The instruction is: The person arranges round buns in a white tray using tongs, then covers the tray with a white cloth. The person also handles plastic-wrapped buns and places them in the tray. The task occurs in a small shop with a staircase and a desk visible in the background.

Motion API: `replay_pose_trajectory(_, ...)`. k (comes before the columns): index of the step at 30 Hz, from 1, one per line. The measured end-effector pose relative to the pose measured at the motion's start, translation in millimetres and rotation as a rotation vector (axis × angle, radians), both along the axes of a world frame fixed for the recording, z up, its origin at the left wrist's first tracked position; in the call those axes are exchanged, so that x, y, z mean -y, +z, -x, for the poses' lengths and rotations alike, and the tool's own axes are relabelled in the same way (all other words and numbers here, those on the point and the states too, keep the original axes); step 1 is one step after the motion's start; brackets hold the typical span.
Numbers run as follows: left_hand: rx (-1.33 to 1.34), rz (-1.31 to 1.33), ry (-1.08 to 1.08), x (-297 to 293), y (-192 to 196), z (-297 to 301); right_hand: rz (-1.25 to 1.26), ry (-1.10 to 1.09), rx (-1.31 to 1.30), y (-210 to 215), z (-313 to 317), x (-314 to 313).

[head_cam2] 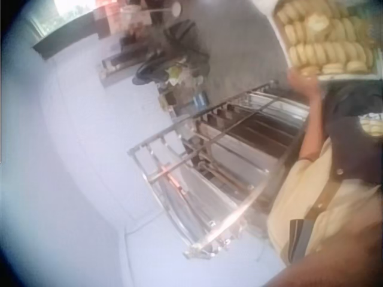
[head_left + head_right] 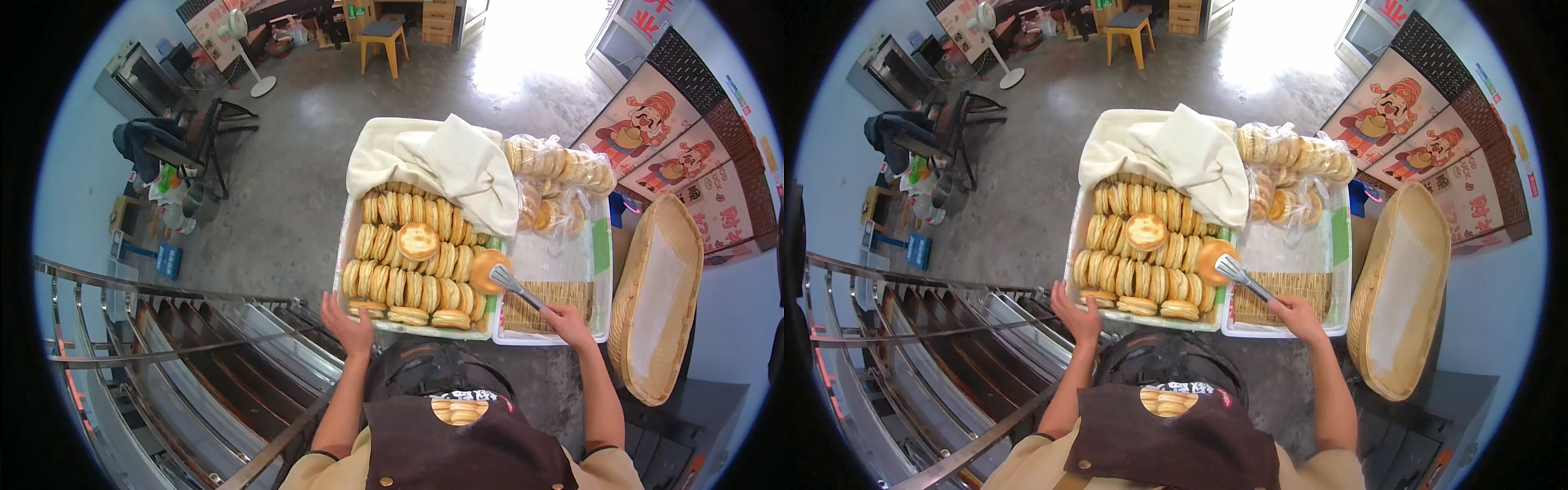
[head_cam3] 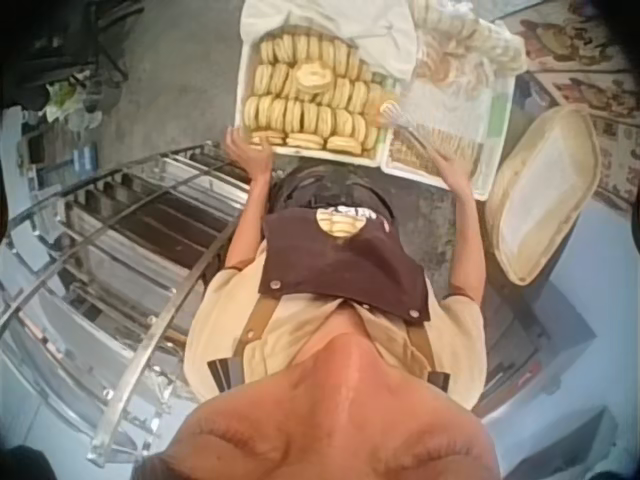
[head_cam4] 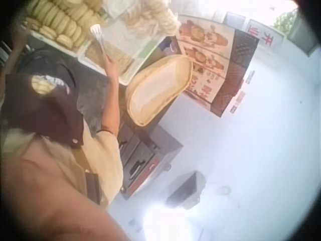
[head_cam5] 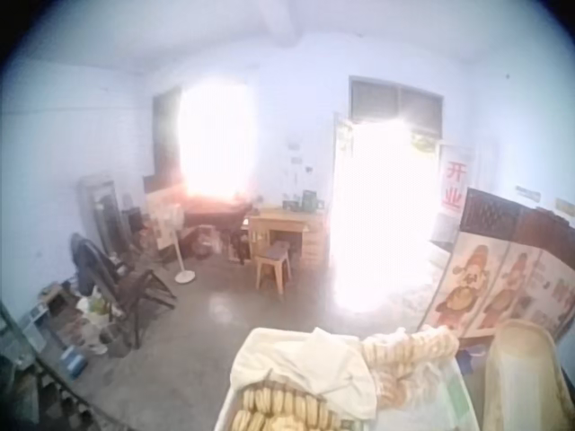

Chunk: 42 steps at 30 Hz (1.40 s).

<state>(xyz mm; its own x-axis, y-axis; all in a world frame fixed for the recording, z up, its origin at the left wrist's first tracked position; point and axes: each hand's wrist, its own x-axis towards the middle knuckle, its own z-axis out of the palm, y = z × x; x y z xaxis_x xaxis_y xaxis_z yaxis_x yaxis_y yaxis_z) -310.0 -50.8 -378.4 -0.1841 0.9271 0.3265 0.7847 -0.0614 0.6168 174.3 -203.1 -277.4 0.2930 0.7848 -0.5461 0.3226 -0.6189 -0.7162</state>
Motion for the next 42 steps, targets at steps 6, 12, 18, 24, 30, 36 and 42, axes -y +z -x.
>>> replay_pose_trajectory(6, 0.036, -0.04, 0.066, -29.6, 9.3, 11.0, -0.026, -0.08, 0.063, -11.6, -18.1, -12.4)
replay_pose_trajectory(12, 0.269, -0.047, -0.023, -121.0, 26.4, -29.6, -0.264, -0.219, -0.197, -37.3, -25.1, -42.3)
replay_pose_trajectory(18, 0.07, 0.049, -0.563, -260.0, 68.5, -119.8, -0.562, -0.146, 0.216, -49.8, 32.7, -176.7)
replay_pose_trajectory(24, -0.091, 0.173, -0.702, -334.2, 65.0, -194.0, -0.39, 0.056, 0.491, -62.0, 51.0, -234.1)
replay_pose_trajectory(30, -0.485, 0.354, -0.748, -380.0, 51.4, -233.5, -0.62, -0.394, 0.008, -55.7, 36.2, -226.7)
replay_pose_trajectory(36, -0.158, 0.41, -0.78, -401.3, 53.4, -247.2, -0.666, -0.474, 0.086, 13.5, -3.1, -239.1)
replay_pose_trajectory(42, 0.071, 0.228, -0.811, -449.2, 153.9, -229.7, -0.801, -0.595, -0.042, 79.8, -42.2, -291.0)
